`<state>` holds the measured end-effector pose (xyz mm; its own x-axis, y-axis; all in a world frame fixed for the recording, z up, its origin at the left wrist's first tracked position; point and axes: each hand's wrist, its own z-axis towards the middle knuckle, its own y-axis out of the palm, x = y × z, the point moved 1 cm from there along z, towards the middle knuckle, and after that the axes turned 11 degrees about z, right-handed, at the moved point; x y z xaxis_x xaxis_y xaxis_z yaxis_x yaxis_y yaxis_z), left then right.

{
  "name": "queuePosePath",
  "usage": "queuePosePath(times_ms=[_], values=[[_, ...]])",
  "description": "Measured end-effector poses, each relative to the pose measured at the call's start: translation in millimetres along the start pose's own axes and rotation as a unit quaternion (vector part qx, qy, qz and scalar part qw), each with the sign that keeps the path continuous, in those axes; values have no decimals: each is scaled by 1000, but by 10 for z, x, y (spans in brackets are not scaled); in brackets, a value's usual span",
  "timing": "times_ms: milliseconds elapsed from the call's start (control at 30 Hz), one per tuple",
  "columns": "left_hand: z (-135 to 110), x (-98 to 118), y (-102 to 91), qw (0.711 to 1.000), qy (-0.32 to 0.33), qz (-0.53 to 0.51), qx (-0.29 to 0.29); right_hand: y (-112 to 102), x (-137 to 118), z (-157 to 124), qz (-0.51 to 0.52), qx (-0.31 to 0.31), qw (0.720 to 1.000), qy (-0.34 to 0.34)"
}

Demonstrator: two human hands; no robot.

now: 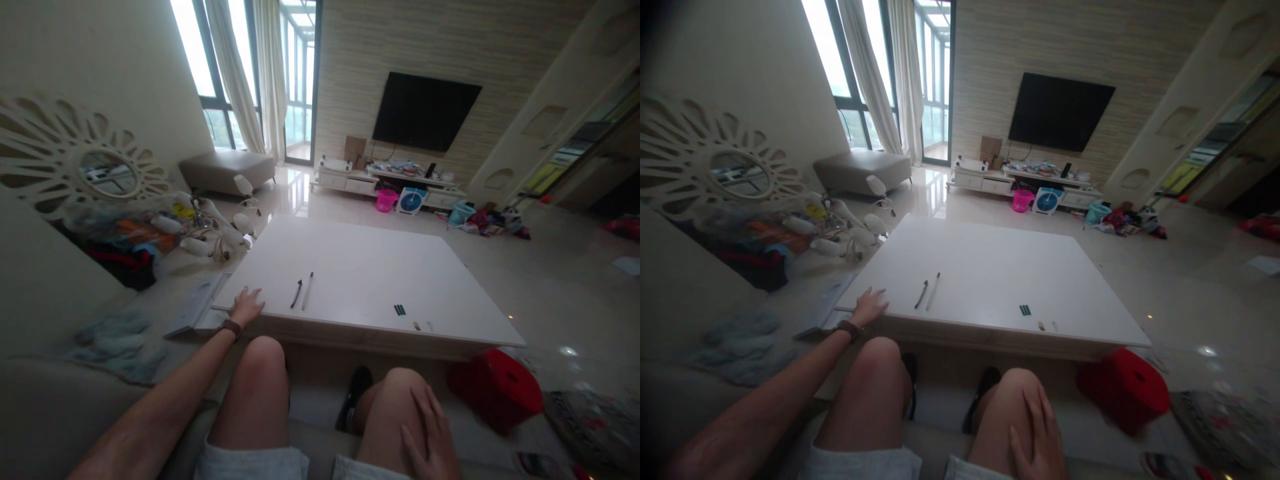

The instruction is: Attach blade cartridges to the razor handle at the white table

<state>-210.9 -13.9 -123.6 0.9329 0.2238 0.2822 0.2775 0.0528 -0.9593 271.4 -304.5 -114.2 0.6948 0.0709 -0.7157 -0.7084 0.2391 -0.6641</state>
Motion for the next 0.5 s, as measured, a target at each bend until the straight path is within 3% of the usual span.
queuePosePath(times_ms=[133,233,267,367,467,500], values=[[38,-36,170,999,-32,31,-22,-66,-129,101,91,14,994,55],[61,0,166,998,-52,17,-17,-190,-468,462,271,81,954,99],[71,21,139,998,-62,-16,-12,-237,-606,657,361,125,920,84],[131,125,15,986,-96,-134,-1,-292,-928,1414,574,168,798,70],[222,363,-140,973,-115,-198,3,-176,-991,2204,666,240,683,178],[243,490,-194,968,-117,-223,4,-102,-977,2432,686,239,659,195]])
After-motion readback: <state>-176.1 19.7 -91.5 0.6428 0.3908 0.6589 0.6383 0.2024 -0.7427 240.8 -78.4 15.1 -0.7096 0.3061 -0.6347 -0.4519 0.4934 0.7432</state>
